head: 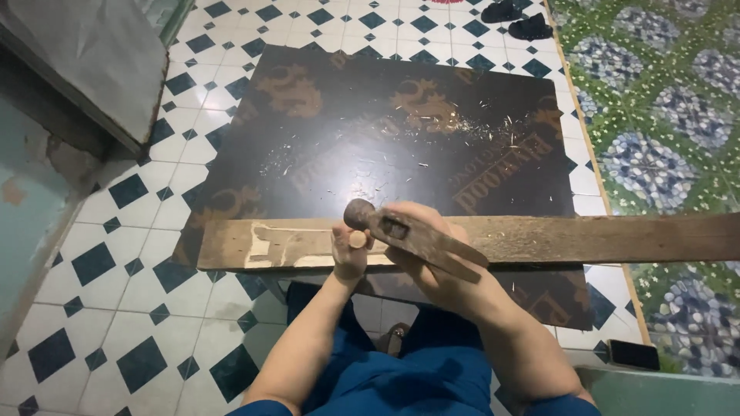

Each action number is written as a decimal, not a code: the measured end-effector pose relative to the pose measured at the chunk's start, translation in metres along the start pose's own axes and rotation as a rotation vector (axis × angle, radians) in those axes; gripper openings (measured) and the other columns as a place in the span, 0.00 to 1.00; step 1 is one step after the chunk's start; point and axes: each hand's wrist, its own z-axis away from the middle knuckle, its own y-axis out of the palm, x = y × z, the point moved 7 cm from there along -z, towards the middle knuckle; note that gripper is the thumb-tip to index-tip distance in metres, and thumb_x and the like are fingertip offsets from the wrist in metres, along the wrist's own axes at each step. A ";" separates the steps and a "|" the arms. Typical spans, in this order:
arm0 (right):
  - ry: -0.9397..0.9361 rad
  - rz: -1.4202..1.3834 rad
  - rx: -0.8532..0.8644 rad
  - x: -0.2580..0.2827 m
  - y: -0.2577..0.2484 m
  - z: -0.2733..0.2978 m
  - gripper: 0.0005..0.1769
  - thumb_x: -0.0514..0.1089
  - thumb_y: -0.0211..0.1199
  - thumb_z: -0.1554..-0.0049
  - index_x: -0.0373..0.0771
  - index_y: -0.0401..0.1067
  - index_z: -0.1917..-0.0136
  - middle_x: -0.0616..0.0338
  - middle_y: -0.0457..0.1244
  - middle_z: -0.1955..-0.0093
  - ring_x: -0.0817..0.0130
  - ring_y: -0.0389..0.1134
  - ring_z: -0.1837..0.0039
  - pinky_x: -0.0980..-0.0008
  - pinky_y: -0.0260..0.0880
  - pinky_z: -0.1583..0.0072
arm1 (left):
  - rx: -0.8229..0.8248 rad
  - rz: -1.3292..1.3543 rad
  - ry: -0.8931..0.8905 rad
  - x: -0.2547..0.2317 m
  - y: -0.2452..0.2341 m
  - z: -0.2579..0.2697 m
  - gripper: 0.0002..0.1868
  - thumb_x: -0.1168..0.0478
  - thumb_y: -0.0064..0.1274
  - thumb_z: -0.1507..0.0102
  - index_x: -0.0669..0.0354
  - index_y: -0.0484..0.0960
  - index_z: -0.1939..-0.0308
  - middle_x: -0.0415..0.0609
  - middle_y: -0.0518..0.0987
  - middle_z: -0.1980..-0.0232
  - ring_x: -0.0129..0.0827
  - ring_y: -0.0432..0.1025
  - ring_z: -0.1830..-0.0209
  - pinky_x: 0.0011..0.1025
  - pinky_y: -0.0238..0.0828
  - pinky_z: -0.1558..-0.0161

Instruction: Using a hammer and a wooden chisel to carve or mark a line into a wooden board.

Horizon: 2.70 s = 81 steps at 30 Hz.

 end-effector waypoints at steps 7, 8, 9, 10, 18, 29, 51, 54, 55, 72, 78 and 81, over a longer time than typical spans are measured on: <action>-0.174 0.444 0.344 -0.004 0.038 0.009 0.13 0.49 0.56 0.37 0.43 0.74 0.44 0.46 0.73 0.57 0.50 0.73 0.63 0.63 0.74 0.64 | -0.089 -0.031 -0.041 -0.019 -0.013 -0.041 0.13 0.72 0.57 0.39 0.78 0.79 0.51 0.49 0.72 0.71 0.37 0.61 0.80 0.33 0.65 0.80; -0.098 0.475 0.302 -0.018 0.037 0.011 0.17 0.57 0.54 0.37 0.49 0.72 0.41 0.55 0.72 0.56 0.57 0.73 0.59 0.64 0.75 0.62 | -0.067 0.006 -0.044 -0.021 -0.014 -0.047 0.17 0.75 0.58 0.42 0.78 0.76 0.49 0.44 0.70 0.73 0.33 0.60 0.80 0.30 0.61 0.81; -0.027 0.506 0.256 -0.031 0.035 0.017 0.20 0.64 0.51 0.37 0.56 0.69 0.39 0.64 0.71 0.55 0.63 0.74 0.55 0.66 0.75 0.60 | -0.049 0.041 -0.044 -0.025 -0.017 -0.051 0.23 0.78 0.60 0.45 0.77 0.74 0.47 0.40 0.68 0.75 0.29 0.59 0.80 0.27 0.56 0.82; -0.031 0.507 0.254 -0.030 0.034 0.016 0.20 0.64 0.51 0.37 0.56 0.69 0.39 0.64 0.71 0.55 0.63 0.74 0.55 0.66 0.75 0.60 | -0.053 0.040 -0.042 -0.028 -0.013 -0.060 0.23 0.78 0.60 0.45 0.77 0.74 0.47 0.40 0.68 0.75 0.29 0.59 0.80 0.27 0.56 0.82; 0.231 0.367 0.558 -0.063 0.047 0.026 0.19 0.59 0.48 0.38 0.62 0.56 0.34 0.62 0.69 0.47 0.56 0.74 0.52 0.59 0.74 0.53 | 0.049 0.050 -0.299 -0.007 0.003 -0.073 0.27 0.37 0.39 0.30 0.46 0.79 0.74 0.27 0.78 0.74 0.23 0.69 0.76 0.23 0.73 0.64; 0.661 -0.060 0.207 -0.197 -0.033 0.114 0.19 0.49 0.59 0.40 0.33 0.79 0.47 0.38 0.70 0.43 0.48 0.71 0.36 0.49 0.69 0.36 | 0.598 0.684 -0.317 -0.086 0.059 -0.071 0.24 0.39 0.73 0.61 0.45 0.81 0.72 0.36 0.76 0.75 0.29 0.75 0.69 0.25 0.74 0.59; 0.550 -0.091 0.009 -0.163 -0.049 0.131 0.22 0.55 0.58 0.40 0.39 0.72 0.69 0.55 0.68 0.71 0.63 0.71 0.68 0.66 0.73 0.62 | 0.569 0.380 -0.143 -0.098 0.070 -0.088 0.17 0.59 0.41 0.37 0.48 0.62 0.82 0.38 0.64 0.83 0.29 0.57 0.86 0.29 0.46 0.86; 0.415 -0.080 0.079 -0.151 -0.047 0.123 0.20 0.54 0.55 0.38 0.43 0.72 0.68 0.60 0.67 0.71 0.69 0.70 0.69 0.71 0.74 0.62 | 0.556 0.410 -0.119 -0.099 0.069 -0.088 0.19 0.60 0.41 0.36 0.48 0.59 0.82 0.37 0.61 0.83 0.26 0.53 0.86 0.28 0.41 0.84; 0.415 -0.081 0.080 -0.158 -0.046 0.127 0.20 0.54 0.55 0.38 0.43 0.72 0.68 0.60 0.67 0.71 0.69 0.70 0.69 0.71 0.74 0.62 | 0.557 0.409 -0.120 -0.099 0.067 -0.092 0.19 0.60 0.41 0.36 0.48 0.59 0.82 0.37 0.61 0.83 0.26 0.53 0.86 0.28 0.41 0.84; 0.189 0.178 -0.178 -0.123 -0.049 0.086 0.17 0.45 0.55 0.36 0.38 0.74 0.37 0.61 0.70 0.62 0.78 0.66 0.72 0.79 0.66 0.71 | 0.441 0.346 -0.247 -0.078 0.066 -0.090 0.37 0.36 0.17 0.27 0.50 0.62 0.84 0.37 0.61 0.84 0.26 0.56 0.87 0.25 0.45 0.86; 0.704 0.171 0.111 -0.103 -0.015 0.076 0.31 0.61 0.57 0.43 0.44 0.73 0.33 0.57 0.66 0.30 0.67 0.61 0.24 0.67 0.56 0.26 | 0.502 0.319 -0.267 -0.079 0.074 -0.084 0.31 0.38 0.29 0.29 0.51 0.67 0.79 0.41 0.71 0.79 0.34 0.66 0.82 0.34 0.56 0.82; 0.912 0.097 0.012 -0.188 -0.041 0.124 0.17 0.53 0.62 0.41 0.39 0.81 0.48 0.51 0.73 0.61 0.61 0.74 0.61 0.65 0.74 0.55 | 0.544 0.374 -0.273 -0.081 0.074 -0.081 0.28 0.44 0.35 0.30 0.51 0.67 0.82 0.39 0.70 0.81 0.32 0.64 0.83 0.30 0.53 0.84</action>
